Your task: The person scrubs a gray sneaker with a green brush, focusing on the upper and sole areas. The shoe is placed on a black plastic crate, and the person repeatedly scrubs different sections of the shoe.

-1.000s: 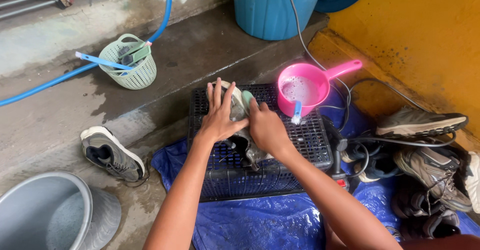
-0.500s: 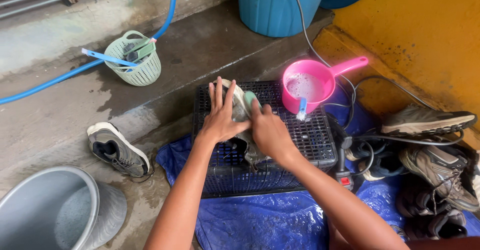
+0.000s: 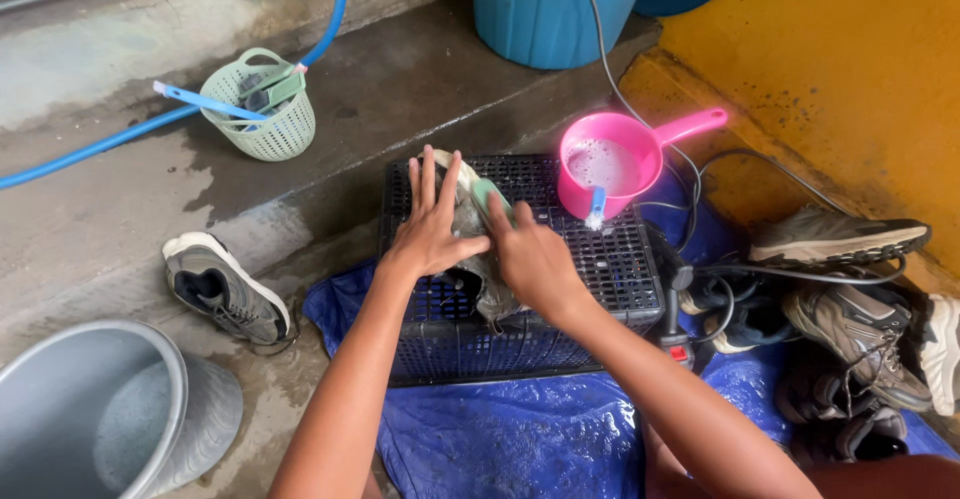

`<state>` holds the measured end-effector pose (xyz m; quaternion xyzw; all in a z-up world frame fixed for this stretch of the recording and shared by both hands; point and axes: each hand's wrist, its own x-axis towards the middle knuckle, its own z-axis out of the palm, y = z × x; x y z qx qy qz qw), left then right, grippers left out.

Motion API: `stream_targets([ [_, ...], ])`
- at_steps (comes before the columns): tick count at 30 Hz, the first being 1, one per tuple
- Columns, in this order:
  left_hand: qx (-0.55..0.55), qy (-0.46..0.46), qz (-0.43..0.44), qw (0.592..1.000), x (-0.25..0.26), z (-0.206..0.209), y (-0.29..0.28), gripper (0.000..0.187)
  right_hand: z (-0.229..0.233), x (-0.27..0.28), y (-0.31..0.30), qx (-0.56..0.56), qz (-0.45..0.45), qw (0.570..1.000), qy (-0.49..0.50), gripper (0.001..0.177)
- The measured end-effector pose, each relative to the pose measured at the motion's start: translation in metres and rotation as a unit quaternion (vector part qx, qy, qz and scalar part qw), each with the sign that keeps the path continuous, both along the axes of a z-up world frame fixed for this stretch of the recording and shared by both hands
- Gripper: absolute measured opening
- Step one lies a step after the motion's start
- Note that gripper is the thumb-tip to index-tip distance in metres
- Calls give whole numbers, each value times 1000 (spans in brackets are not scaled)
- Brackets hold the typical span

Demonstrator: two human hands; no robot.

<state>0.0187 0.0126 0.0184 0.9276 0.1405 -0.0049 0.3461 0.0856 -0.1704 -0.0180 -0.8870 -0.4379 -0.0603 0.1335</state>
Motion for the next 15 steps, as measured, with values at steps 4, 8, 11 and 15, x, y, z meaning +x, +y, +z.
stream_targets([
  [4, 11, 10, 4, 1000, 3, -5, 3, 133, -5, 19, 24, 12, -15, 1000, 20, 77],
  [8, -7, -7, 4, 1000, 4, -7, 1, 134, -5, -18, -16, -21, -39, 999, 18, 72],
  [11, -9, -23, -2, 1000, 7, -10, 0, 137, 8, -31, -35, -49, -34, 998, 2, 69],
  [15, 2, -26, 5, 1000, 6, -15, -2, 140, -6, 14, -1, -6, -7, 1000, 9, 68],
])
